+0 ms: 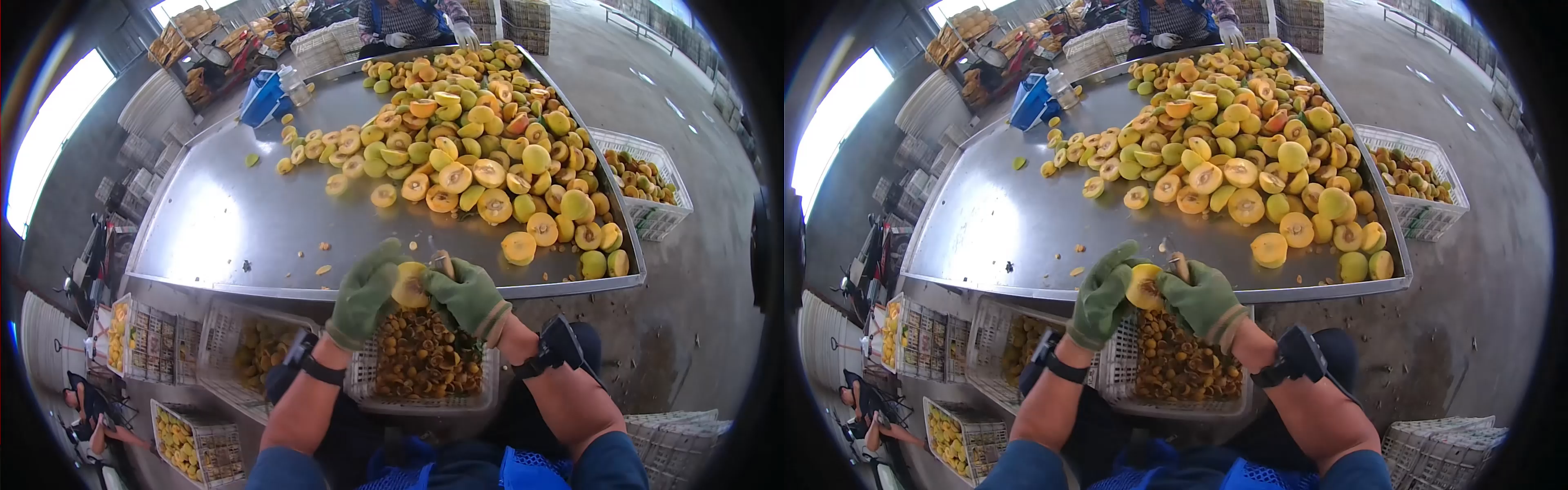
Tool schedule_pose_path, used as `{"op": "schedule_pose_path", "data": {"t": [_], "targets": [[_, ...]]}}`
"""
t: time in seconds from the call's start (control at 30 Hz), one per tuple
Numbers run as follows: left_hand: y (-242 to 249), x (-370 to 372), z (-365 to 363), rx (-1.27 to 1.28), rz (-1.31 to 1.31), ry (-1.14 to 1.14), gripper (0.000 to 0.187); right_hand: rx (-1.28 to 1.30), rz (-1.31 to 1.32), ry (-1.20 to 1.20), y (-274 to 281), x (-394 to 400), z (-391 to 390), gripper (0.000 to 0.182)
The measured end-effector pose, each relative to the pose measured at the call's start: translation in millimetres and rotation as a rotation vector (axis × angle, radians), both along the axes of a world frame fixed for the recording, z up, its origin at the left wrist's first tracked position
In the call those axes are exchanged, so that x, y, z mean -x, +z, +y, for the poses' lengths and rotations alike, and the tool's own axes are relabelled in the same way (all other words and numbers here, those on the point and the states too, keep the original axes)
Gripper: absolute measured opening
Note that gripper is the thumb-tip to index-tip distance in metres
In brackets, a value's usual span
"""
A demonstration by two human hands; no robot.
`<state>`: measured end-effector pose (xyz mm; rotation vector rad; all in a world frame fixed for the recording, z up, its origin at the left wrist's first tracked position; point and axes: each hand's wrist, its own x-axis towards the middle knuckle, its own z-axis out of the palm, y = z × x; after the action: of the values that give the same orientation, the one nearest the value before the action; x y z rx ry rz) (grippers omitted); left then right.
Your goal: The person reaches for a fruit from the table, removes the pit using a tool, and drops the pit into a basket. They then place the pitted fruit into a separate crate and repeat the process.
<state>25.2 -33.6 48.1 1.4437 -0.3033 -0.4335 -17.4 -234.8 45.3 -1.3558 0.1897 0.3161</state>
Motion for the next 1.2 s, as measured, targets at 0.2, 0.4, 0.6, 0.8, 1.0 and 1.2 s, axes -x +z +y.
{"op": "schedule_pose_path", "data": {"t": [0.2, 0.4, 0.6, 0.8, 1.0, 1.2], "targets": [[-49, 22, -13, 0.282, 0.01, 0.262, 0.063, -0.081, -0.025, -0.129, -17, 7, 42, 0.022], [-55, 6, 19, 0.364, 0.242, 0.216, 0.07, 0.748, -0.615, 0.013, -26, 26, 47, 0.024], [-38, 23, 17, 0.391, 0.261, 0.093, 0.067, 0.81, -0.494, 0.142, -13, 35, 46, 0.028], [-42, 26, 15, 0.188, 0.141, 0.122, 0.053, 0.809, -0.481, 0.158, -16, 40, 43, 0.032], [-42, 28, 15, 0.078, 0.041, 0.023, 0.048, 0.951, -0.4, 0.244, -11, 42, 38, 0.032], [-38, 37, 12, -0.137, -0.174, 0.104, 0.032, 1.084, -0.511, 0.26, -21, 40, 40, 0.024]]}}
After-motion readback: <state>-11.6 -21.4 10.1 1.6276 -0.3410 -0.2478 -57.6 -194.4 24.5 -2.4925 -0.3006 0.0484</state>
